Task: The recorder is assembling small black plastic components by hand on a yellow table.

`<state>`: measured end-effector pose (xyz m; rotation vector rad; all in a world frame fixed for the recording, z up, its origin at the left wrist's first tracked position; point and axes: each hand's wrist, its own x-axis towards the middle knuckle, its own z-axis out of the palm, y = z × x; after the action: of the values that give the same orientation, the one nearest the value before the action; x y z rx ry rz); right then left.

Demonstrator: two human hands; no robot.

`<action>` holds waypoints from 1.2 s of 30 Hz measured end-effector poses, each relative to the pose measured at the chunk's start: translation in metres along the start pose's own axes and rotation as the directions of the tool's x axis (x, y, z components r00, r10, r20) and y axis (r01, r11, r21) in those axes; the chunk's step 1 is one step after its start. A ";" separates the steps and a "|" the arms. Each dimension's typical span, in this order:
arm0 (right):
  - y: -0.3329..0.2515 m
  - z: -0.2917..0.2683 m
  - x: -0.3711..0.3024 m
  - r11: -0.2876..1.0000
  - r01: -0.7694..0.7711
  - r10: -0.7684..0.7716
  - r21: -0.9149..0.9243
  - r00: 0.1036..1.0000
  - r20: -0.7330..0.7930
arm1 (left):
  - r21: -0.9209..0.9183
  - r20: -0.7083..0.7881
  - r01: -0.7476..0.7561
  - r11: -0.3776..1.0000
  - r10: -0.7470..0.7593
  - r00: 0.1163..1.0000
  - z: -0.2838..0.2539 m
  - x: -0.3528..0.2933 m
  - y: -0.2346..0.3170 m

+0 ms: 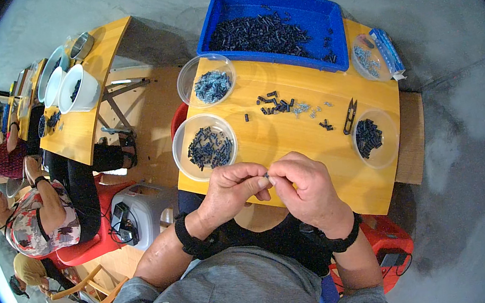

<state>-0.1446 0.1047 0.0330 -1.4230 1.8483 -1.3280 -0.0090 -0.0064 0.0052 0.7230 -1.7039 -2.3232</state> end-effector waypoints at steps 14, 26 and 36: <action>0.019 0.009 -0.015 0.996 -0.043 0.055 -0.073 0.984 0.168 | -0.054 0.036 0.120 0.991 -0.118 0.992 0.001 -0.006 -0.040; 0.108 0.030 0.032 0.929 -0.267 0.252 -0.257 0.964 -0.089 | 0.166 0.068 0.249 0.954 -0.263 0.962 -0.012 -0.001 -0.096; 0.122 0.038 0.069 0.871 -0.168 0.107 -0.462 0.982 -0.155 | 0.133 0.005 0.296 0.946 -0.299 0.954 -0.017 0.005 -0.101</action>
<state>-0.1966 0.0266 -0.0776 -1.4191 2.4322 -0.9461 0.0098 0.0107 -0.0942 1.0474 -1.8876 -2.4346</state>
